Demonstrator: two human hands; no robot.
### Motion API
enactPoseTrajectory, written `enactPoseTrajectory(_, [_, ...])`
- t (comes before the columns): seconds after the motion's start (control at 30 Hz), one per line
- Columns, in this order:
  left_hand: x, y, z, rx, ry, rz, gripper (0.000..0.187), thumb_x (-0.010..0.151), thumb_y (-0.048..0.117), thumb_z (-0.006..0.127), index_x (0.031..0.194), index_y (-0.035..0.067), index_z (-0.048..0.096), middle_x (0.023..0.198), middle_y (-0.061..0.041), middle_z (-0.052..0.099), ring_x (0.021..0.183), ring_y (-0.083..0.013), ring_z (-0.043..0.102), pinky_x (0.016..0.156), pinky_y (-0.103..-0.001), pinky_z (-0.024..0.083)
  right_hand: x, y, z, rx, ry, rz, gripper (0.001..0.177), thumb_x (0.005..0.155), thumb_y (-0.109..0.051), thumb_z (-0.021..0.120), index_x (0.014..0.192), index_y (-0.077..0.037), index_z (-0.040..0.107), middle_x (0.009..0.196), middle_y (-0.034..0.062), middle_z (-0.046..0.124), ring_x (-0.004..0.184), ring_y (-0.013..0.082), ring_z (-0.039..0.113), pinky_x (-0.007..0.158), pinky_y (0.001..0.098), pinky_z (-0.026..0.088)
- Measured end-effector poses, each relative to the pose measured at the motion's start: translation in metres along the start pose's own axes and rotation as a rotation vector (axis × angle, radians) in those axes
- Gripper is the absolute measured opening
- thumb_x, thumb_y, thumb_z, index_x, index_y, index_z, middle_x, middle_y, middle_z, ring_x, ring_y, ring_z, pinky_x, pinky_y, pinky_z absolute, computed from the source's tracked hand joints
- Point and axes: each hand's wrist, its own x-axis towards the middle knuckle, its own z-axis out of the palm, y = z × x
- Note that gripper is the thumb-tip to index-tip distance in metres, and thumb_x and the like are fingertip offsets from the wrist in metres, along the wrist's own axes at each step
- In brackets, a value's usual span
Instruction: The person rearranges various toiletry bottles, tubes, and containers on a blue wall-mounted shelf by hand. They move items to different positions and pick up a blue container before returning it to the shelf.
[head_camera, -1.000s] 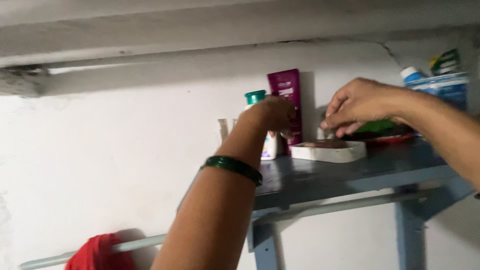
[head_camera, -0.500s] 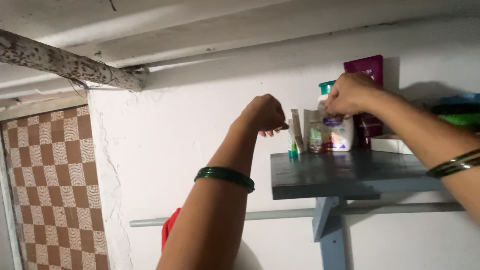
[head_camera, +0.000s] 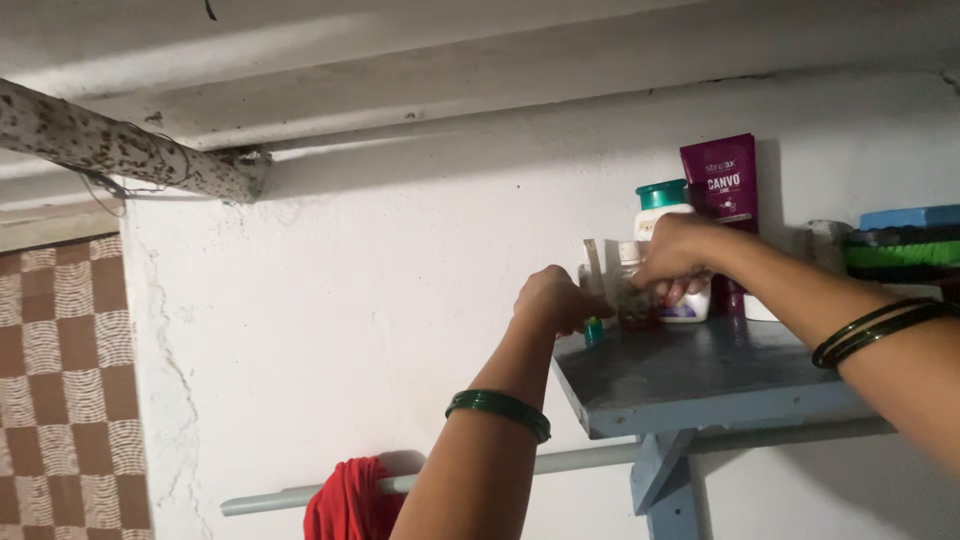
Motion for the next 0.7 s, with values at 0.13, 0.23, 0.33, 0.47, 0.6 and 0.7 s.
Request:
enactPoseTrajectory(0.13, [-0.003,-0.005,0.007,-0.050,0.128,-0.054,0.038,0.071,0.038,0.085,0.092,0.006,0.080,0.085,-0.010,0.080,0.077,-0.0204,0.079,0.076,-0.034,0.063,-0.005,-0.003,0.011,-0.002,0.055,0.020,0.028,0.085,-0.019,0.082,0.087,0.007,0.074,0.074,0.0140,0.078,0.056,0.0197,0.073,0.049,0.0306,0.061])
enactPoseTrajectory(0.23, [-0.001,-0.009,0.010,-0.010,0.189,-0.057,0.041,0.075,0.039,0.084,0.100,0.007,0.078,0.092,-0.010,0.078,0.089,-0.0218,0.076,0.084,-0.036,0.060,-0.016,-0.010,0.012,-0.029,0.078,0.045,0.030,0.084,-0.021,0.084,0.088,0.006,0.073,0.077,0.0138,0.079,0.060,0.0210,0.077,0.053,0.0310,0.064])
enactPoseTrajectory(0.33, [0.006,-0.010,0.011,-0.009,0.181,-0.057,0.046,0.076,0.043,0.082,0.102,0.006,0.078,0.097,-0.011,0.079,0.095,-0.0231,0.077,0.087,-0.036,0.060,-0.024,-0.015,0.011,-0.035,0.088,0.047,0.029,0.084,-0.021,0.084,0.085,0.006,0.075,0.079,0.0135,0.081,0.062,0.0209,0.078,0.055,0.0315,0.064])
enactPoseTrajectory(0.47, [0.013,-0.011,0.013,-0.011,0.176,-0.069,0.051,0.074,0.047,0.083,0.105,0.007,0.078,0.103,-0.011,0.079,0.101,-0.0238,0.075,0.089,-0.037,0.059,-0.030,-0.018,0.012,-0.048,0.108,0.033,0.030,0.082,-0.022,0.085,0.083,0.006,0.076,0.078,0.0123,0.082,0.062,0.0194,0.078,0.056,0.0310,0.065])
enactPoseTrajectory(0.6, [0.016,-0.013,0.012,0.020,0.152,-0.087,0.054,0.073,0.047,0.085,0.109,0.007,0.076,0.108,-0.012,0.077,0.101,-0.0243,0.075,0.089,-0.037,0.060,-0.031,-0.017,0.013,-0.060,0.115,0.031,0.028,0.081,-0.020,0.086,0.083,0.007,0.077,0.078,0.0140,0.081,0.063,0.0207,0.078,0.058,0.0304,0.064])
enactPoseTrajectory(0.7, [0.019,-0.017,0.012,0.040,0.147,-0.079,0.052,0.071,0.041,0.086,0.109,0.007,0.076,0.107,-0.012,0.078,0.100,-0.0237,0.075,0.088,-0.036,0.059,-0.028,-0.014,0.012,0.020,0.079,0.026,0.027,0.079,-0.013,0.087,0.087,0.010,0.075,0.081,0.0168,0.081,0.065,0.0225,0.079,0.059,0.0322,0.066])
